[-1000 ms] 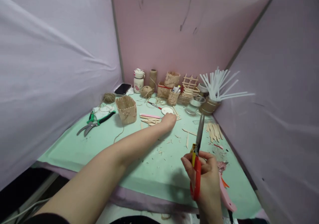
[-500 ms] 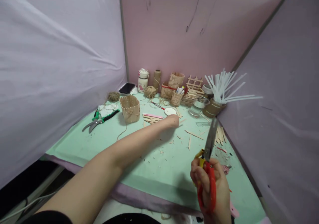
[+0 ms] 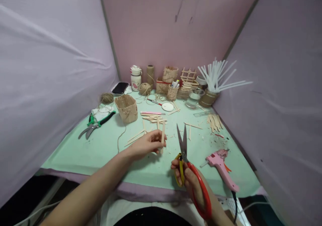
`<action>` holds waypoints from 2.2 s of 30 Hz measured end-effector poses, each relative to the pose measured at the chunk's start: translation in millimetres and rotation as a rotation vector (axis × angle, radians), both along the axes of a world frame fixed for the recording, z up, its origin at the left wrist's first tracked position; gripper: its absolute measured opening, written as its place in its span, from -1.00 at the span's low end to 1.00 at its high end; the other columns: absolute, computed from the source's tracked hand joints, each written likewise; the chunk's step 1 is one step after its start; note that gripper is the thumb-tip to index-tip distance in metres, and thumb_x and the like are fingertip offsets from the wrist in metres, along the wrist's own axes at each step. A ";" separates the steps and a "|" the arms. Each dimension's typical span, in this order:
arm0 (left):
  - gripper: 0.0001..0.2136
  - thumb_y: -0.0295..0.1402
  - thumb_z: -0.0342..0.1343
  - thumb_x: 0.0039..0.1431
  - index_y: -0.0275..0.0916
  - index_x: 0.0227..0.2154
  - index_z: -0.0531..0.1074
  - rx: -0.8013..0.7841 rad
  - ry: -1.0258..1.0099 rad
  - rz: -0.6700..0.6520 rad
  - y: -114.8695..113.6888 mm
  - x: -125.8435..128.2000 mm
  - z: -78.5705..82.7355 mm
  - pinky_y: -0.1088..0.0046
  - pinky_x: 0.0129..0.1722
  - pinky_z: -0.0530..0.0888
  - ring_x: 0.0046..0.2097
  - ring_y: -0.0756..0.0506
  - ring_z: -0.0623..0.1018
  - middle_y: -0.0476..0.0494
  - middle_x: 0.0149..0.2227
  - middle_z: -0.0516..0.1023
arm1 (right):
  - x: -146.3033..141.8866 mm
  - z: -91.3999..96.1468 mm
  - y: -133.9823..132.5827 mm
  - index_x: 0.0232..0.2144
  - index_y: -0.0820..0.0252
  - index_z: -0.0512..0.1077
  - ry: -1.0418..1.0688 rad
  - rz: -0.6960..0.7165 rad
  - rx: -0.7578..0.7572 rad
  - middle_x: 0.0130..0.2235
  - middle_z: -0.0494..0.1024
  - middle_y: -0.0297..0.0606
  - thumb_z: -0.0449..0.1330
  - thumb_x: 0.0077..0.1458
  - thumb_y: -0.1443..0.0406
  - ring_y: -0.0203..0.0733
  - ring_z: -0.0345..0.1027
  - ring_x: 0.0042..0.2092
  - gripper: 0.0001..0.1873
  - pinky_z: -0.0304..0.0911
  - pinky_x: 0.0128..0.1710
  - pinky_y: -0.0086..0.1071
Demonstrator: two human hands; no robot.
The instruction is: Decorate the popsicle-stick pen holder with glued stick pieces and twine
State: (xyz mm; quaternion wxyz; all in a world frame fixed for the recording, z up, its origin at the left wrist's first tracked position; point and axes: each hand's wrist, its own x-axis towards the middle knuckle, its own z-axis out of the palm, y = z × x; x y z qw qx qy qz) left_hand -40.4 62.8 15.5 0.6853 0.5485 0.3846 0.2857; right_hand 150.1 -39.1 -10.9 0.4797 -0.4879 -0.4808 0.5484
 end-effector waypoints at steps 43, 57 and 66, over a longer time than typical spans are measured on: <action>-0.77 -0.17 0.07 0.17 -0.23 -0.43 0.29 -0.051 0.047 0.013 -66.9 41.5 -10.1 0.42 -0.43 0.50 -0.51 -0.03 0.52 0.00 -0.56 0.47 | 24.5 19.2 -39.8 -0.41 0.11 0.26 -0.388 0.240 -0.137 -0.43 0.37 -0.35 0.07 0.17 0.02 -0.24 0.19 -0.43 -0.69 0.19 -0.40 -0.36; -0.78 -0.22 0.11 0.11 -0.27 -0.50 0.32 -0.141 0.067 0.004 -62.7 45.1 -10.0 0.47 -0.46 0.49 -0.55 0.00 0.51 -0.01 -0.59 0.47 | 26.8 26.3 -33.9 -0.37 0.12 0.24 -0.481 0.354 -0.197 -0.39 0.33 -0.34 -0.03 0.22 -0.01 -0.23 0.19 -0.37 -0.66 0.19 -0.33 -0.32; -0.82 -0.27 0.08 0.12 -0.26 -0.50 0.32 -0.204 0.045 0.000 -59.6 53.8 -13.6 0.49 -0.46 0.49 -0.56 0.01 0.50 -0.02 -0.59 0.47 | 27.5 39.0 -31.8 -0.38 0.12 0.22 -0.553 0.375 -0.164 -0.42 0.31 -0.34 -0.11 0.26 0.02 -0.23 0.20 -0.37 -0.65 0.20 -0.33 -0.32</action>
